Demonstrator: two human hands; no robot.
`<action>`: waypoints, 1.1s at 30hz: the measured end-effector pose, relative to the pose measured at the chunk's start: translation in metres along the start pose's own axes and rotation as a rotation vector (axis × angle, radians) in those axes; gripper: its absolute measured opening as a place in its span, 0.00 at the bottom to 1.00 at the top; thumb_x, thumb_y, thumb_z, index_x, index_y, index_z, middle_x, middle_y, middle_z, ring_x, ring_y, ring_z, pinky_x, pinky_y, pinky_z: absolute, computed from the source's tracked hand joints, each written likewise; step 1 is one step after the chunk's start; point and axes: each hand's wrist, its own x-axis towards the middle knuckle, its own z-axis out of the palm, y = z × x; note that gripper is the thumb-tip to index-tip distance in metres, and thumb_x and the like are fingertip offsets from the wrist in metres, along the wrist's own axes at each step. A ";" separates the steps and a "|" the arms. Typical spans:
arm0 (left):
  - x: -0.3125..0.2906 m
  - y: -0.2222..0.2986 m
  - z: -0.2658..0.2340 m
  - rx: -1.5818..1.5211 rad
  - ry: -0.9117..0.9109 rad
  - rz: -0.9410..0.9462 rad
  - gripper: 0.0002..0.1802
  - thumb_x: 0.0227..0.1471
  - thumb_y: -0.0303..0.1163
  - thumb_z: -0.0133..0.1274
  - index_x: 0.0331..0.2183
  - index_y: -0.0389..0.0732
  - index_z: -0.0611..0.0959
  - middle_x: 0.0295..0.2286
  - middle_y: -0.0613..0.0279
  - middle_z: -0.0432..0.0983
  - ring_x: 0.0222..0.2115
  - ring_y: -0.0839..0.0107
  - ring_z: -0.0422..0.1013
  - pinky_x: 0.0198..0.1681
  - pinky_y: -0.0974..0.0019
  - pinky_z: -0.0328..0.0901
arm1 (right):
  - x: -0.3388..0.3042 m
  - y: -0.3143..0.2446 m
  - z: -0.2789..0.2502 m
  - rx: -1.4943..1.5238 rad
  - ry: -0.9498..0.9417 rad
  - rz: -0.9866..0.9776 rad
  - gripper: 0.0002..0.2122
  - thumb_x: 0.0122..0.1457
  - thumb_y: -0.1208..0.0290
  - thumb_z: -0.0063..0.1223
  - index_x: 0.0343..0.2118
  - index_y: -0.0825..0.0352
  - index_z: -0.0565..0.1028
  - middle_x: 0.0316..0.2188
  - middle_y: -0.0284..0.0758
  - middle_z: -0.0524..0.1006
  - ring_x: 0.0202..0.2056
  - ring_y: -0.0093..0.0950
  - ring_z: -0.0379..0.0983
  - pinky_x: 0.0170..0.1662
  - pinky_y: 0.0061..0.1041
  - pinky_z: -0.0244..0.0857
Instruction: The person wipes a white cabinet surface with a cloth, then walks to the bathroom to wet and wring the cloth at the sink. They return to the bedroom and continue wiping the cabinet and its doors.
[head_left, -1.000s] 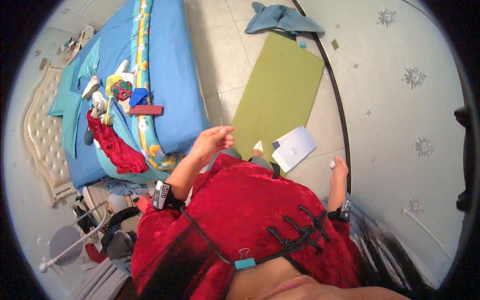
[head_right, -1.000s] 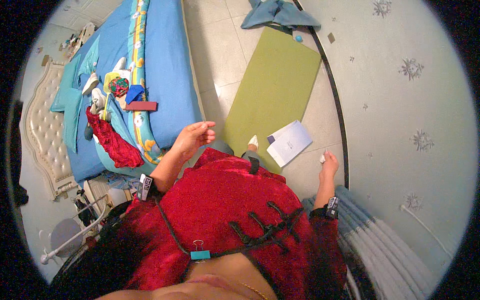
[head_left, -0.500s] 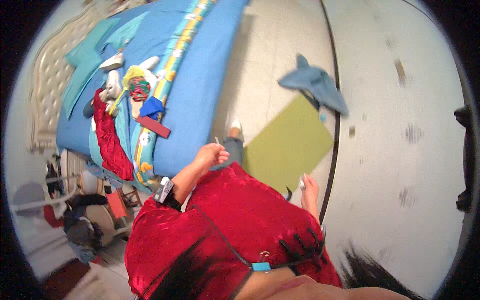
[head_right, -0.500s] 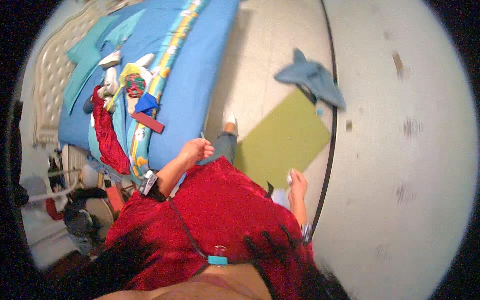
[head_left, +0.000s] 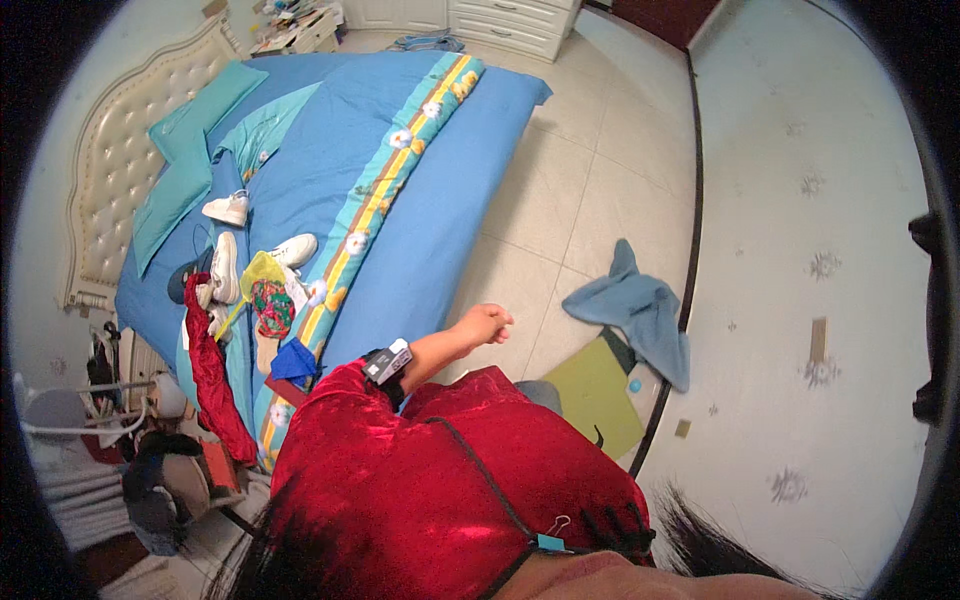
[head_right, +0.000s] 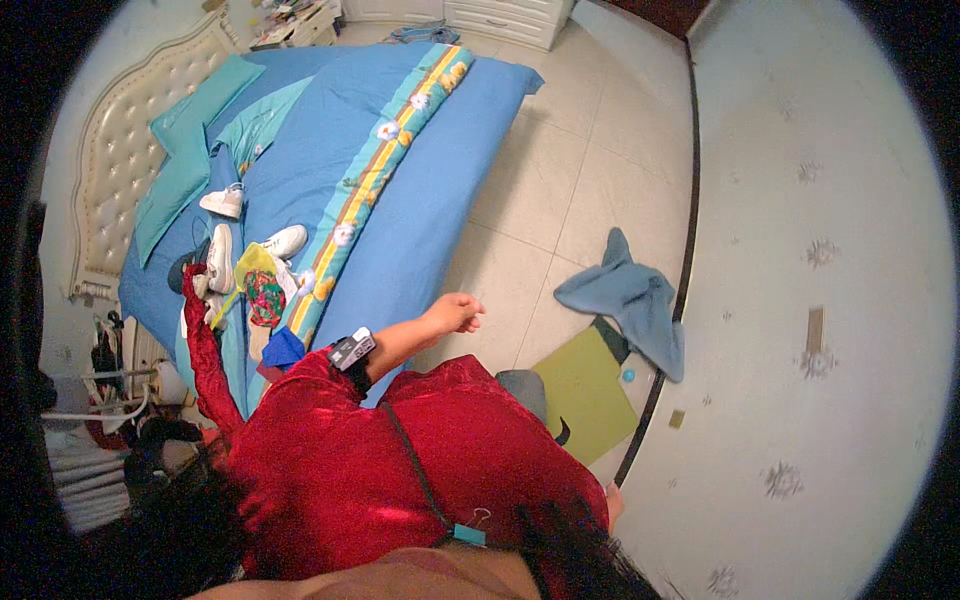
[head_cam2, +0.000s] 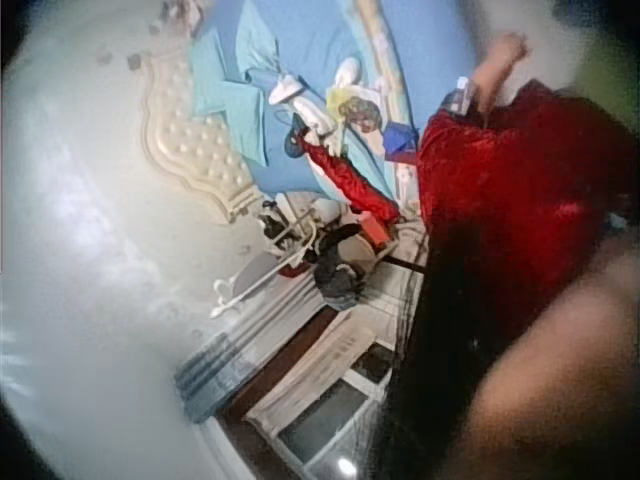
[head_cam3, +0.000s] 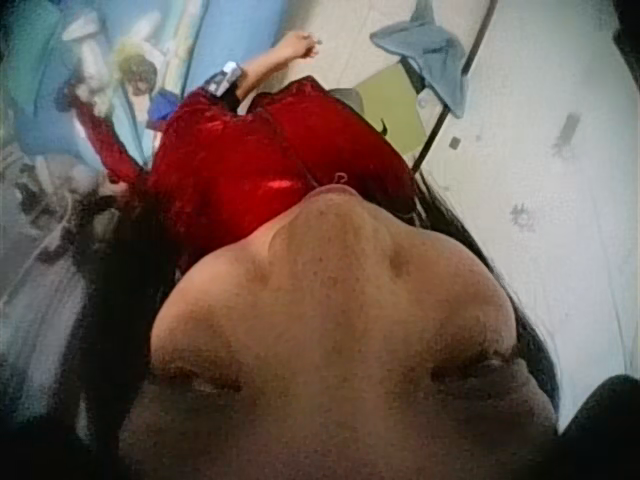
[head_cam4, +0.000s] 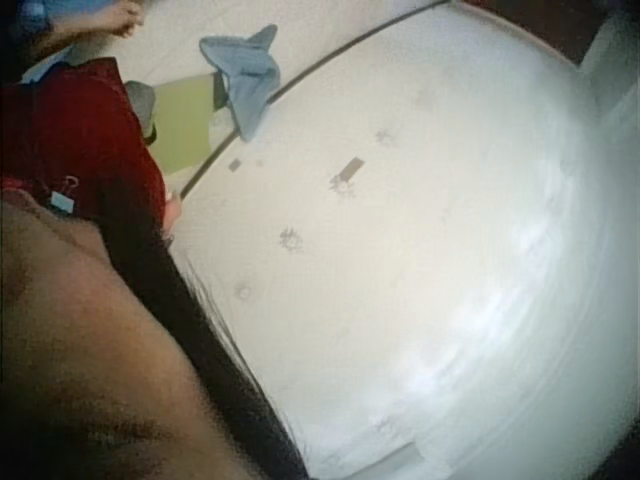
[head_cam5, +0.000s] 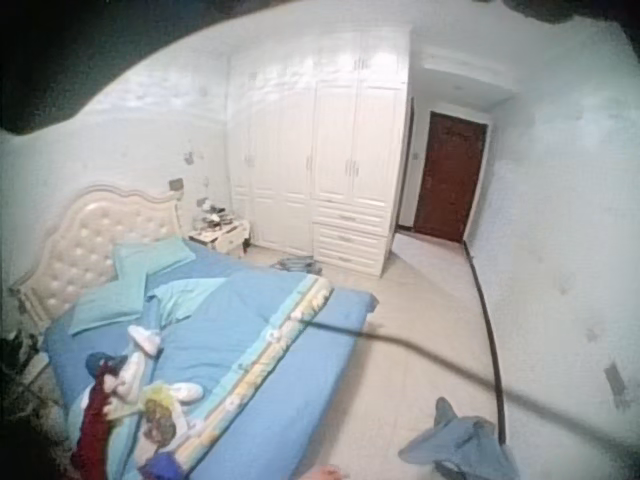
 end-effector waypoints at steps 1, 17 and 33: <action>0.024 0.016 0.010 0.011 -0.041 0.039 0.12 0.60 0.35 0.46 0.36 0.39 0.80 0.25 0.63 0.77 0.23 0.75 0.73 0.27 0.70 0.68 | 0.016 -0.022 0.018 -0.005 -0.013 0.000 0.10 0.59 0.68 0.52 0.36 0.70 0.77 0.27 0.29 0.74 0.27 0.19 0.66 0.31 0.24 0.62; 0.269 0.163 -0.042 -0.481 0.812 0.098 0.09 0.57 0.30 0.47 0.33 0.37 0.80 0.22 0.58 0.79 0.18 0.72 0.74 0.22 0.66 0.69 | 0.530 -0.403 0.342 -0.272 -0.472 -0.305 0.10 0.59 0.68 0.53 0.36 0.70 0.77 0.27 0.30 0.74 0.27 0.20 0.66 0.31 0.24 0.62; 0.530 0.322 -0.191 -1.026 1.270 -0.071 0.07 0.54 0.30 0.48 0.29 0.37 0.78 0.21 0.59 0.74 0.19 0.69 0.71 0.18 0.67 0.62 | 0.594 -0.607 0.670 -0.484 -0.640 -0.030 0.10 0.61 0.65 0.50 0.41 0.65 0.75 0.34 0.32 0.76 0.35 0.25 0.71 0.37 0.27 0.65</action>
